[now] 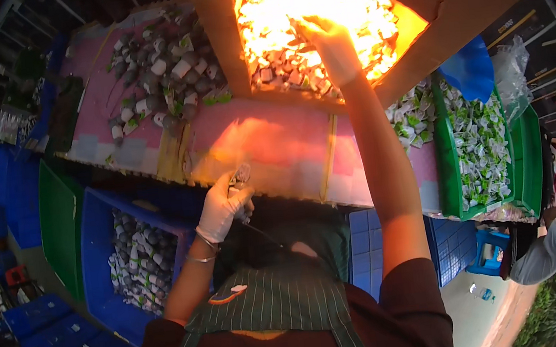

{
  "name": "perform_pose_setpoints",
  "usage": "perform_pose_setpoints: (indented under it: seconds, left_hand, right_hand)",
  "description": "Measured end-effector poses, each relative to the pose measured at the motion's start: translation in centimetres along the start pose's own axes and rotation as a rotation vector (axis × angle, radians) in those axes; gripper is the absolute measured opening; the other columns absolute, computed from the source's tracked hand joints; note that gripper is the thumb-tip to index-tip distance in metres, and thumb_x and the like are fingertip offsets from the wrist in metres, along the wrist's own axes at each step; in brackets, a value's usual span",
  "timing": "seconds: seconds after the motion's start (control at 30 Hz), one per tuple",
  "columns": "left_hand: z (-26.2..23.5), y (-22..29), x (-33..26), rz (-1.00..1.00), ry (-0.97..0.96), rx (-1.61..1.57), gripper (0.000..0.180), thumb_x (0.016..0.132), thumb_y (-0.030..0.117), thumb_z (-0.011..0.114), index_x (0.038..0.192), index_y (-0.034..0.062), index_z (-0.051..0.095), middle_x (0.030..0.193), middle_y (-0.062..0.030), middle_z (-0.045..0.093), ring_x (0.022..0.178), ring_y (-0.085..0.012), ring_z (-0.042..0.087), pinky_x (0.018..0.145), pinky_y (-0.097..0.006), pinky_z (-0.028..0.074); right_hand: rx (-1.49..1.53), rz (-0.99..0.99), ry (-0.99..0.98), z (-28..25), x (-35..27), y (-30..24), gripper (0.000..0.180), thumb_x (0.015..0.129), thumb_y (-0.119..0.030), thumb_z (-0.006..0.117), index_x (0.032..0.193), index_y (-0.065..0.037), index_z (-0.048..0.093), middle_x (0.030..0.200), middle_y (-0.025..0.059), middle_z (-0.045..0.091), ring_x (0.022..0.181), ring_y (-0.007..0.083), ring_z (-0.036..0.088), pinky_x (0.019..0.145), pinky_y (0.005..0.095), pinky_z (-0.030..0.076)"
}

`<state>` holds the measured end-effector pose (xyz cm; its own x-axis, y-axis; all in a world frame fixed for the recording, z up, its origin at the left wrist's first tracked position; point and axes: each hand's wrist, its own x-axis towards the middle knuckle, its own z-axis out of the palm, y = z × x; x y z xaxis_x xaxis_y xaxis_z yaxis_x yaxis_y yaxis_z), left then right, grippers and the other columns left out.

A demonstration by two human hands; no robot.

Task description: Inspecting small components under a bright light and sorting them into bins based on appearance.

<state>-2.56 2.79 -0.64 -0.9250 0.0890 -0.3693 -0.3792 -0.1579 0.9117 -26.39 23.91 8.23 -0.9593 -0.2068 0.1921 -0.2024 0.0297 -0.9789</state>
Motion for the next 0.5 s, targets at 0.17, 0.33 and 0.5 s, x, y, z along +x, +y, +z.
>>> perform_pose_setpoints:
  seconds: [0.17, 0.33, 0.5]
  left_hand:
    - [1.1, 1.2, 0.9, -0.075, -0.083, 0.016, 0.046, 0.088, 0.016, 0.066, 0.125, -0.0014, 0.044, 0.059, -0.0036, 0.056, 0.049, -0.0093, 0.052, 0.046, -0.022, 0.041]
    - [1.8, 0.4, 1.0, -0.043, -0.104, 0.099, 0.044, 0.087, 0.015, 0.067, 0.123, -0.0001, 0.047, 0.06, -0.0014, 0.055, 0.049, -0.0077, 0.05, 0.046, -0.022, 0.04]
    - [2.4, -0.1, 0.8, 0.052, -0.067, 0.242, 0.037, 0.084, 0.012, 0.068, 0.118, 0.0036, 0.055, 0.061, 0.0005, 0.058, 0.052, -0.0048, 0.052, 0.048, -0.022, 0.043]
  right_hand:
    - [0.365, 0.321, -0.262, 0.5, -11.1, 1.9, 0.022, 0.091, -0.018, 0.06, 0.108, -0.004, 0.058, 0.089, 0.004, 0.061, 0.071, 0.0111, 0.058, 0.061, 0.0238, 0.048]
    - [0.139, 0.461, -0.368, 3.3, -17.2, 4.0, 0.028, 0.084, -0.003, 0.066, 0.11, 0.002, 0.057, 0.1, 0.0075, 0.063, 0.091, 0.0126, 0.062, 0.079, 0.0256, 0.051]
    - [0.136, 0.458, -0.233, 4.2, -18.4, 4.4, 0.035, 0.08, 0.005, 0.067, 0.113, 0.0, 0.056, 0.105, 0.0067, 0.061, 0.097, 0.0133, 0.06, 0.084, 0.0257, 0.049]
